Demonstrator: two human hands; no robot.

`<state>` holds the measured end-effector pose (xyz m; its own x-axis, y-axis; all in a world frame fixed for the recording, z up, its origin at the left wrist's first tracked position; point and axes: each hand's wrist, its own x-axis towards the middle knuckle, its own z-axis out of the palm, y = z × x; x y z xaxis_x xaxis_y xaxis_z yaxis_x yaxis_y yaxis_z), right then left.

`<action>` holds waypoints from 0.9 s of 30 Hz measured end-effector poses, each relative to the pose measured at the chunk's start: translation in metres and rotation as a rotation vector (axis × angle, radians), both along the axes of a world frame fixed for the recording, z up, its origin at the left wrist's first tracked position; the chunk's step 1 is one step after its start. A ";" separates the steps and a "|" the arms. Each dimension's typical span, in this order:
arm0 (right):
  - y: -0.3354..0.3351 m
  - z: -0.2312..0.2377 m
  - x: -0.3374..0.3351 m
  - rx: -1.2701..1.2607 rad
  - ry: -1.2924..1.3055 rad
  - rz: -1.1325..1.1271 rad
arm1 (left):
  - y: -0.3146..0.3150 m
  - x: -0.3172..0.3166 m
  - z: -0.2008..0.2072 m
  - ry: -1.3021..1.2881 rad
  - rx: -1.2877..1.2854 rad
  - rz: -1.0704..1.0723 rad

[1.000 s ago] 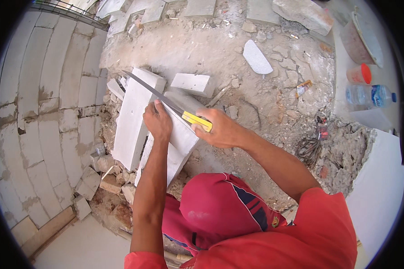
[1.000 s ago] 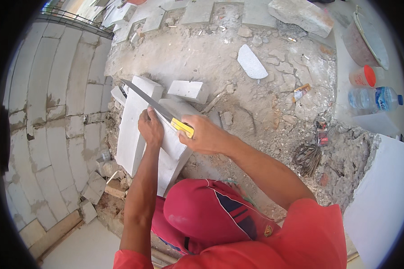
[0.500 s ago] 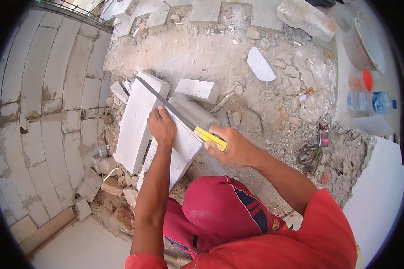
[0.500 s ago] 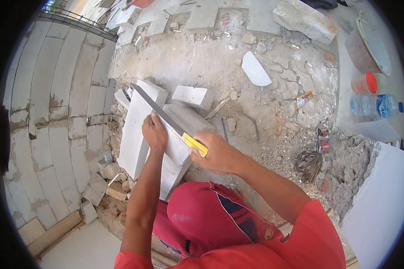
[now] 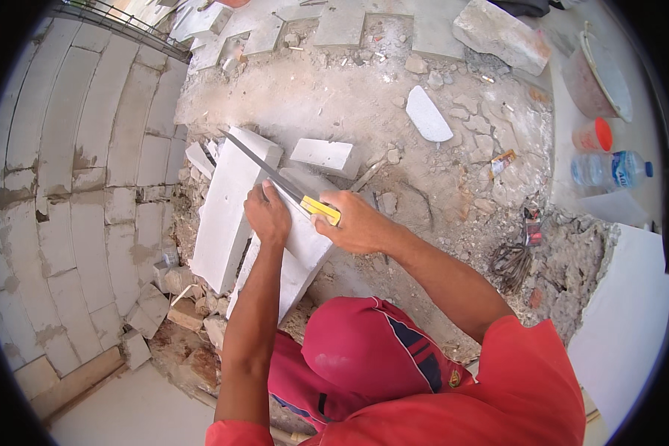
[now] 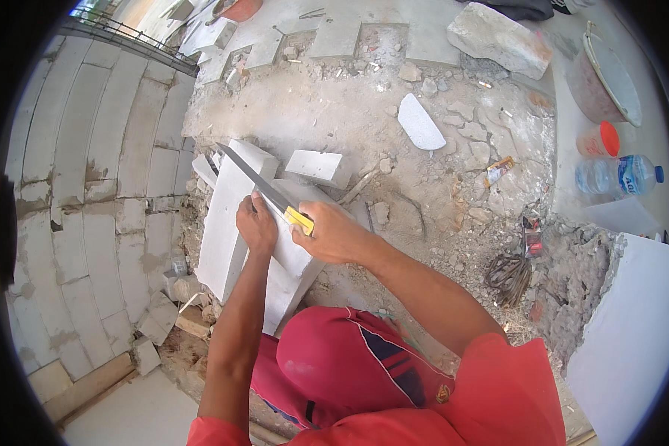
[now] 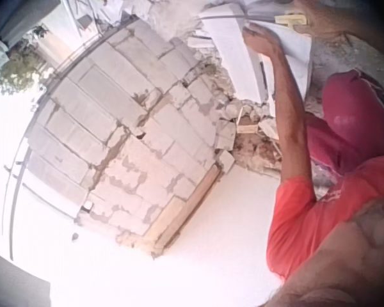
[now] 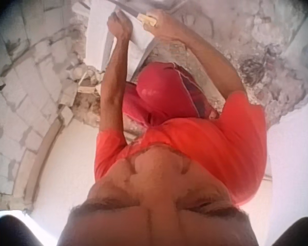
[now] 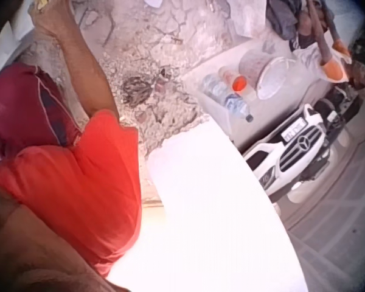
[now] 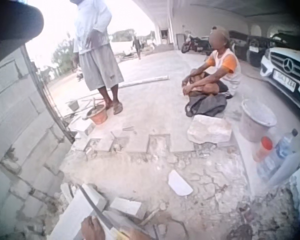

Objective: The person uses a hand saw to cut a white rectangular tile. They hold the tile steady with their left hand and saw through it with their right hand. After cutting, they hand the piece to a standing worker.

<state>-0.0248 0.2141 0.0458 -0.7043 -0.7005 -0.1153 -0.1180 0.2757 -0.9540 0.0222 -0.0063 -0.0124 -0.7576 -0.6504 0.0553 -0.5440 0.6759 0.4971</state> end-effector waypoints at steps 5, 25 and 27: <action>0.043 0.036 0.033 -0.029 -0.144 0.009 | -0.005 0.013 -0.003 0.035 -0.065 0.037; 0.076 0.044 0.073 -0.067 -0.215 -0.062 | -0.009 0.011 -0.003 -0.065 -0.034 0.055; 0.106 0.054 0.092 -0.086 -0.261 -0.093 | -0.009 0.014 -0.005 -0.084 -0.024 0.056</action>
<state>0.0673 0.3202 0.0993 -0.7205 -0.6492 -0.2439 0.1566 0.1902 -0.9692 0.0365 -0.0155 -0.0170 -0.7228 -0.6910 0.0090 -0.6202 0.6543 0.4327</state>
